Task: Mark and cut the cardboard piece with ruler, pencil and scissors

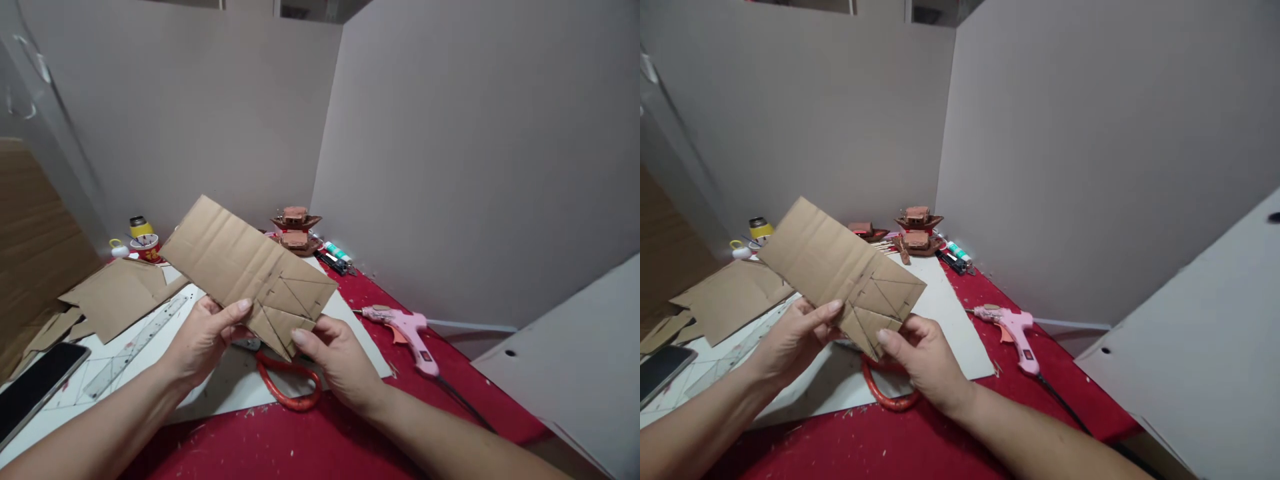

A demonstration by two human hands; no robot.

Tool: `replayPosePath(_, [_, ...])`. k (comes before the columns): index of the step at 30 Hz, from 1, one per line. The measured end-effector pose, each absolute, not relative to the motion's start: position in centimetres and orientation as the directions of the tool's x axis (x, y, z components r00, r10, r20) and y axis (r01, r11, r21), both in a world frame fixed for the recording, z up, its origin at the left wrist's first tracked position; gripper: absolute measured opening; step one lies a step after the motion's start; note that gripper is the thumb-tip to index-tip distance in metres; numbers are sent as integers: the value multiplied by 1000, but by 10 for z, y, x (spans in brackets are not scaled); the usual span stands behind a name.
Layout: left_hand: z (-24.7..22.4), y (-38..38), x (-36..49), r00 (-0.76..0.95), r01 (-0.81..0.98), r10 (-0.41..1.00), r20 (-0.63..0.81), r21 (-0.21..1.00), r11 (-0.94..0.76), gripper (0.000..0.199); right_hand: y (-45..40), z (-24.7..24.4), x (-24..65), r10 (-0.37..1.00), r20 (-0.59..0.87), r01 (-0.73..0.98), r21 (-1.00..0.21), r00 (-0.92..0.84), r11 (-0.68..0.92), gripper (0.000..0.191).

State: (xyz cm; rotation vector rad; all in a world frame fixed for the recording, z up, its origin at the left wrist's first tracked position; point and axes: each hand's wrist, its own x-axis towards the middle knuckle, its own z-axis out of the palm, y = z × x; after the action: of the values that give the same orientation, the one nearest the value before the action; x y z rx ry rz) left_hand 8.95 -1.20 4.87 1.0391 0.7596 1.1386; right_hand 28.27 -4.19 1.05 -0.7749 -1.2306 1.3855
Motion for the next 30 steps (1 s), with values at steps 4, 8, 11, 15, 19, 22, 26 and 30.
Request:
replayPosePath(4, [41, -14, 94, 322, -340, 946, -34, 928, 149, 32, -43, 12, 285, 960, 166, -270, -958, -227, 102, 30])
replayPosePath(8, [40, -15, 94, 314, -354, 947, -60, 919, 175, 34, -43, 12, 284, 953, 162, -320, -945, -257, 75, 27])
replayPosePath(11, [44, -18, 95, 282, -360, 958, -54, 920, 158, 42, -42, 10, 281, 945, 164, -401, -915, -282, 39, 30])
replayPosePath(15, [48, -21, 97, 267, -352, 963, -46, 925, 142, 47, -41, 10, 280, 933, 176, -439, -898, -316, 20, 30])
replayPosePath(19, [50, -21, 97, 269, -359, 962, -50, 921, 149, 44, -40, 12, 283, 925, 169, -401, -916, -339, 20, 31])
replayPosePath(22, [50, -22, 96, 268, -361, 961, -62, 919, 160, 32, -39, 12, 284, 917, 154, -388, -922, -368, -1, 33])
replayPosePath(26, [49, -23, 95, 273, -367, 958, -90, 911, 190, 27, -37, 12, 284, 915, 134, -434, -900, -381, -49, 33])
replayPosePath(30, [45, -22, 95, 280, -374, 953, -113, 901, 217, 19, -34, 13, 285, 913, 74, -428, -896, -400, -115, 35])
